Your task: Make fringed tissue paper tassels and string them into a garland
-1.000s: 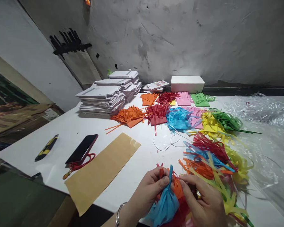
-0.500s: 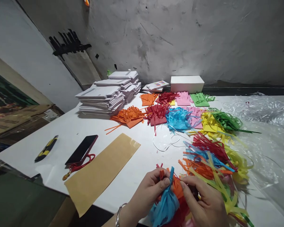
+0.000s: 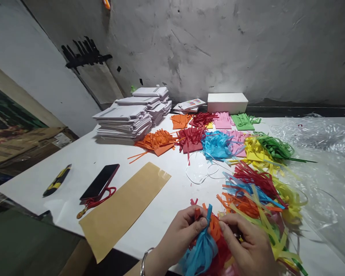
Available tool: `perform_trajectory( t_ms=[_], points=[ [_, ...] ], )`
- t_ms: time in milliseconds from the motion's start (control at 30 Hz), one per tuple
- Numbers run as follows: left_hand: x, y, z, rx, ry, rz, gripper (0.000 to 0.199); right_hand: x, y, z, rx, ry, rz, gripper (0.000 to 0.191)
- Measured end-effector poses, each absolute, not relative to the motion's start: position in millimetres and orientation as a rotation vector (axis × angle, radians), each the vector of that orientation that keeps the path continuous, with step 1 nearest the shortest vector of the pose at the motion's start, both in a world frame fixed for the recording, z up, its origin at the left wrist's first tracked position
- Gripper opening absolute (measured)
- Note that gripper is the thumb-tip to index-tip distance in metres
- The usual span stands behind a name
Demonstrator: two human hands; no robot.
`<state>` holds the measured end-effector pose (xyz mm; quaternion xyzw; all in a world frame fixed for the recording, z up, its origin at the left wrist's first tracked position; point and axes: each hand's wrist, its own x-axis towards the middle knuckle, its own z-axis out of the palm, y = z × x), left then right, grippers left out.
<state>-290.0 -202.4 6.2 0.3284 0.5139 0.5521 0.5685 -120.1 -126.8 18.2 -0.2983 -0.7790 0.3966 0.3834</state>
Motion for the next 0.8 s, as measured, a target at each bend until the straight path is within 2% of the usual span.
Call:
perform_trajectory(
  t_ms=[133, 333, 500, 667, 800],
  points=[
    [-288, -202, 15, 0.870, 1.275, 1.260, 0.037, -120, -128, 19, -0.740, -1.993, 1.064, 0.019],
    [-289, -207, 25, 1.337, 1.549, 1.238, 0.010, -116, -122, 17, -0.755, -2.045, 1.407, 0.025],
    [-290, -211, 32, 1.662, 1.545, 1.129, 0.016, -117, -120, 14, -0.810, -1.850, 1.735, 0.035],
    [-289, -211, 33, 1.919, 1.596, 1.065, 0.023, -128, -120, 12, -0.746, -1.908, 1.583, 0.025],
    [-292, -206, 26, 1.862, 1.644, 0.860, 0.026, -128, -112, 16, -0.670, -1.549, 1.482, 0.015]
  ],
)
